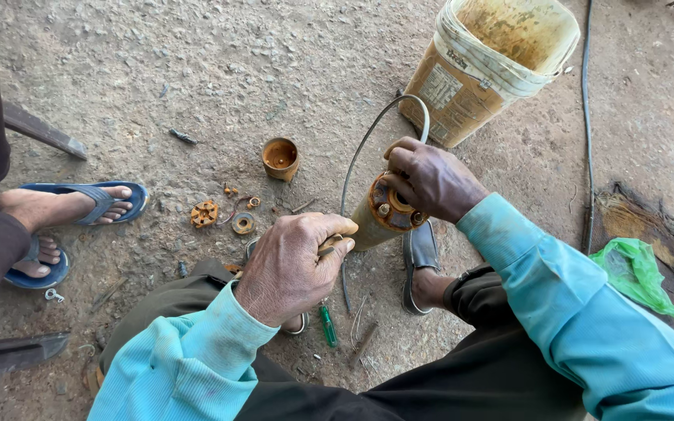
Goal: The person sits on the ground and uses a wrench to tighten bolts on a cylindrical mechanical component. They rotate the part to access different bolts and continue tightening them throughout the clip.
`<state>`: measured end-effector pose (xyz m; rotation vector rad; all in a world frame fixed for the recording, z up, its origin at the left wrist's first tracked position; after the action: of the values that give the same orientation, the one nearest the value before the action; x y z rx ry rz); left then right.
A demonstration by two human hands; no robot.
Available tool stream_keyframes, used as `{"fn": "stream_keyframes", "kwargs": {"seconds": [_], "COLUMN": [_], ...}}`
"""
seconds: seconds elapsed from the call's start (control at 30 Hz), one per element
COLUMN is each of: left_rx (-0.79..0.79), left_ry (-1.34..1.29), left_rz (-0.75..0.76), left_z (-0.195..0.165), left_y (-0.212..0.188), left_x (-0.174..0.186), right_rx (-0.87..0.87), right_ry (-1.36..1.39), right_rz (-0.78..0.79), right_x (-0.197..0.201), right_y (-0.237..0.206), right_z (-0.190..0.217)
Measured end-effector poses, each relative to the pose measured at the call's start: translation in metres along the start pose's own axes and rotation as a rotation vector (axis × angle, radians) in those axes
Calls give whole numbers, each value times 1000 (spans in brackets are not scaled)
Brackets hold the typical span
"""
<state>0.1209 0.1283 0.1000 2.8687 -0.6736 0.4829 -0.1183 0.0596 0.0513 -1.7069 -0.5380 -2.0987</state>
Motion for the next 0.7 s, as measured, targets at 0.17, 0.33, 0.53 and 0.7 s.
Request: {"fn": "stream_keyframes", "kwargs": {"seconds": [0.17, 0.33, 0.53, 0.7], "left_rx": [5, -21, -18, -2], "left_ry": [-4, 0, -12, -6], "left_rz": [-7, -16, -19, -15], "left_z": [2, 1, 2, 2], "left_y": [-1, -2, -2, -2], "left_x": [1, 2, 2, 3], "right_rx": [100, -1, -35, 51], "right_ry": [43, -14, -76, -40], "right_rz": [-56, 23, 73, 0], "right_x": [1, -1, -1, 2], "right_y": [0, 0, 0, 1], "right_z": [1, 1, 1, 4]}}
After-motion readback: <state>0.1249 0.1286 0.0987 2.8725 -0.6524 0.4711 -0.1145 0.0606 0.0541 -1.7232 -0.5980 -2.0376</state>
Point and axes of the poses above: each hand's wrist, its own y-axis towards the middle knuckle, its own x-axis out of the back of the hand, z = x × y, the point moved 3 cm from there along y, towards the middle knuckle, and after that the axes turned 15 degrees about -y, right-handed, at the moved point
